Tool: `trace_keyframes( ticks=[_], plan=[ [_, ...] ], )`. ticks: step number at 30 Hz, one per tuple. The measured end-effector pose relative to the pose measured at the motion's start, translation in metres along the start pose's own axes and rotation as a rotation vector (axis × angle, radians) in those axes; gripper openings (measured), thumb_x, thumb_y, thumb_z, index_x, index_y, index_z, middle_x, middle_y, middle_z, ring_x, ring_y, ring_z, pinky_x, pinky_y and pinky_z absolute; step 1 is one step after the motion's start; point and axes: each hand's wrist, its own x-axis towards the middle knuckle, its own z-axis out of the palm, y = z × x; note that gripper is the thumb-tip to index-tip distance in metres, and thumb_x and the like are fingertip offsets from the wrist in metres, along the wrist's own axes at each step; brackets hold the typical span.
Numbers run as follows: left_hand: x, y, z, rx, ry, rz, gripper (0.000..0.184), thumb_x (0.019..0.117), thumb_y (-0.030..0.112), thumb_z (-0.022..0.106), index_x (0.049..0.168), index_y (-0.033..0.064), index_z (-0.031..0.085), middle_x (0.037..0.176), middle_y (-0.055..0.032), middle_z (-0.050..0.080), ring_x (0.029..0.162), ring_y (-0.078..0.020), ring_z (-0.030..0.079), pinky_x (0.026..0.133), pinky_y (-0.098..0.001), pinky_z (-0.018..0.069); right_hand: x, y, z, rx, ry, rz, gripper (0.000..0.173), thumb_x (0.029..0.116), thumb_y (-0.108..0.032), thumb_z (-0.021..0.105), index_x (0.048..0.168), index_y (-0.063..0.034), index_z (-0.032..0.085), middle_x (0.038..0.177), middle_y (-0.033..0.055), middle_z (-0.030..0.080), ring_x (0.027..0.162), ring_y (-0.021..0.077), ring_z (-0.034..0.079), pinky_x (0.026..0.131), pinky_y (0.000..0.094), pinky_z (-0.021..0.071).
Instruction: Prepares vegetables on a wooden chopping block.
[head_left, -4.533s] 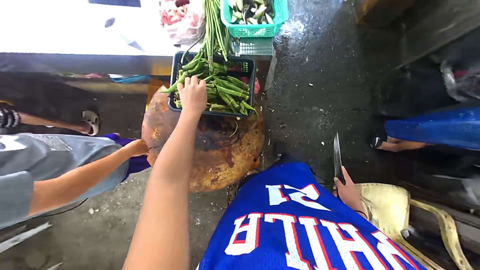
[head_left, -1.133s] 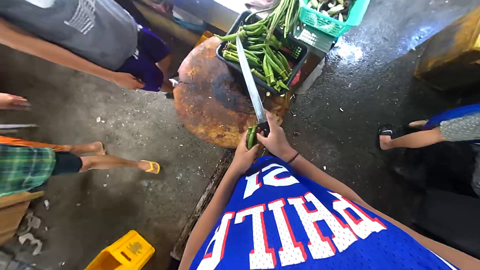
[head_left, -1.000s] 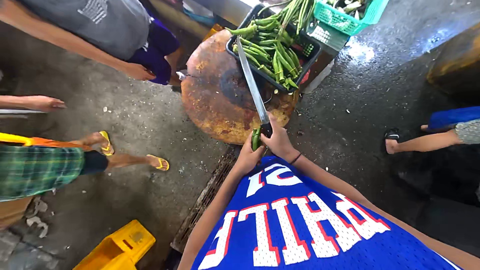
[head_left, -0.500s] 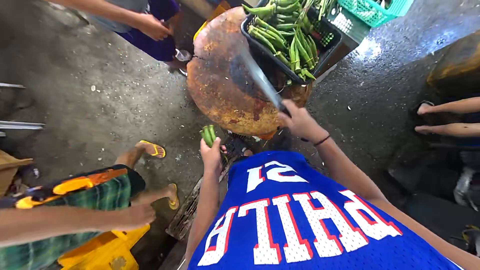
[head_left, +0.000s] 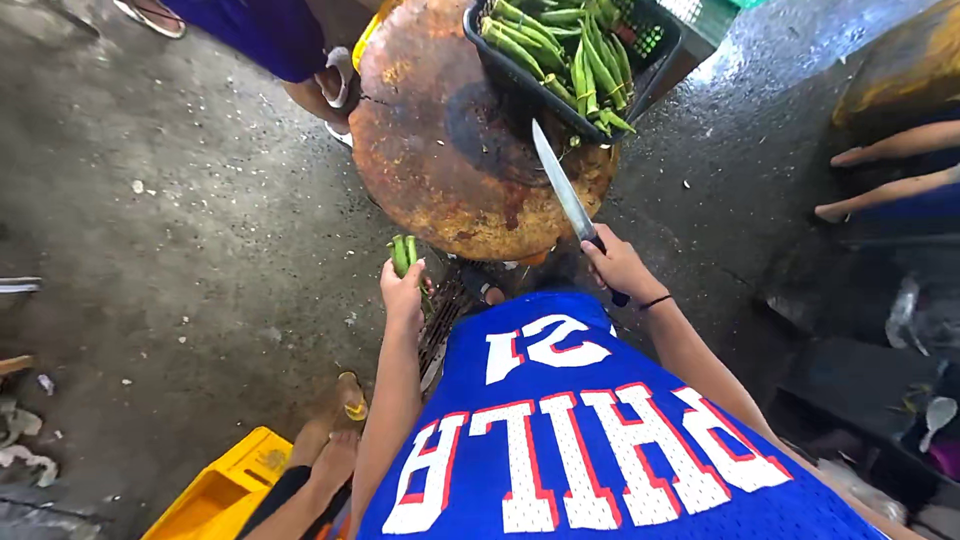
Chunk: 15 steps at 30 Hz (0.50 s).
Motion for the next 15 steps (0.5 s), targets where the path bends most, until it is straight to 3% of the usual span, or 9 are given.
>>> trace_keyframes(
  ticks=[3,6,8,10,13,15],
  plan=[
    [0.005,0.001,0.017,0.004,-0.079,-0.008,0.033,0.1052,0.024,0.058,0.135,0.0127,0.05,0.091,-0.0056,0.066,0.061,-0.0134,0.06,0.055,-0.0284,0.0541,-0.002,-0.005,0.026,-0.1,-0.11,-0.123,0.045,0.1098,-0.039,0.044,0.151,-0.0208,0.043,0.077,0.0135,0.067,0.055,0.0251,0.065,0.053,0.0459,0.0584],
    [0.011,0.002,0.035,0.021,-0.102,0.055,0.034,0.1042,0.019,0.058,0.136,0.0083,0.05,0.094,-0.0078,0.068,0.064,-0.0146,0.063,0.057,-0.0294,0.0553,0.011,0.01,0.047,-0.175,-0.306,-0.177,0.044,0.1084,-0.04,0.049,0.149,-0.0231,0.049,0.095,0.0152,0.071,0.074,0.0275,0.069,0.07,0.0508,0.0588],
    [0.021,0.004,0.047,0.129,-0.1,0.143,0.043,0.1006,0.015,0.062,0.139,0.003,0.047,0.102,-0.0128,0.068,0.072,-0.019,0.067,0.063,-0.0352,0.0595,0.018,0.024,0.041,-0.137,-0.341,-0.093,0.046,0.1087,-0.044,0.047,0.151,-0.0259,0.046,0.087,0.0143,0.069,0.063,0.0248,0.066,0.06,0.0453,0.0582],
    [0.034,0.013,0.058,0.312,-0.119,0.221,0.05,0.0984,0.02,0.065,0.142,0.0026,0.047,0.111,-0.0171,0.067,0.084,-0.0241,0.069,0.075,-0.0434,0.0607,0.02,0.033,0.024,-0.043,-0.245,0.004,0.049,0.1089,-0.046,0.045,0.154,-0.0266,0.043,0.082,0.0149,0.065,0.056,0.0248,0.062,0.055,0.0442,0.0568],
    [0.057,0.036,0.078,0.613,-0.086,0.348,0.048,0.0998,0.026,0.061,0.143,0.0061,0.051,0.124,-0.0193,0.067,0.111,-0.0308,0.067,0.096,-0.0537,0.0539,0.011,0.029,-0.007,0.09,-0.016,0.082,0.048,0.1092,-0.047,0.043,0.152,-0.0249,0.042,0.082,0.0142,0.063,0.053,0.0235,0.058,0.052,0.0419,0.055],
    [0.075,0.042,0.089,0.863,0.029,0.509,0.052,0.0987,0.032,0.06,0.144,0.0072,0.055,0.139,-0.0193,0.059,0.129,-0.0378,0.055,0.104,-0.0612,0.046,0.006,0.027,-0.023,0.127,0.063,0.094,0.047,0.1093,-0.047,0.043,0.151,-0.0258,0.042,0.079,0.0125,0.061,0.052,0.0219,0.057,0.05,0.0395,0.0545]
  ],
)
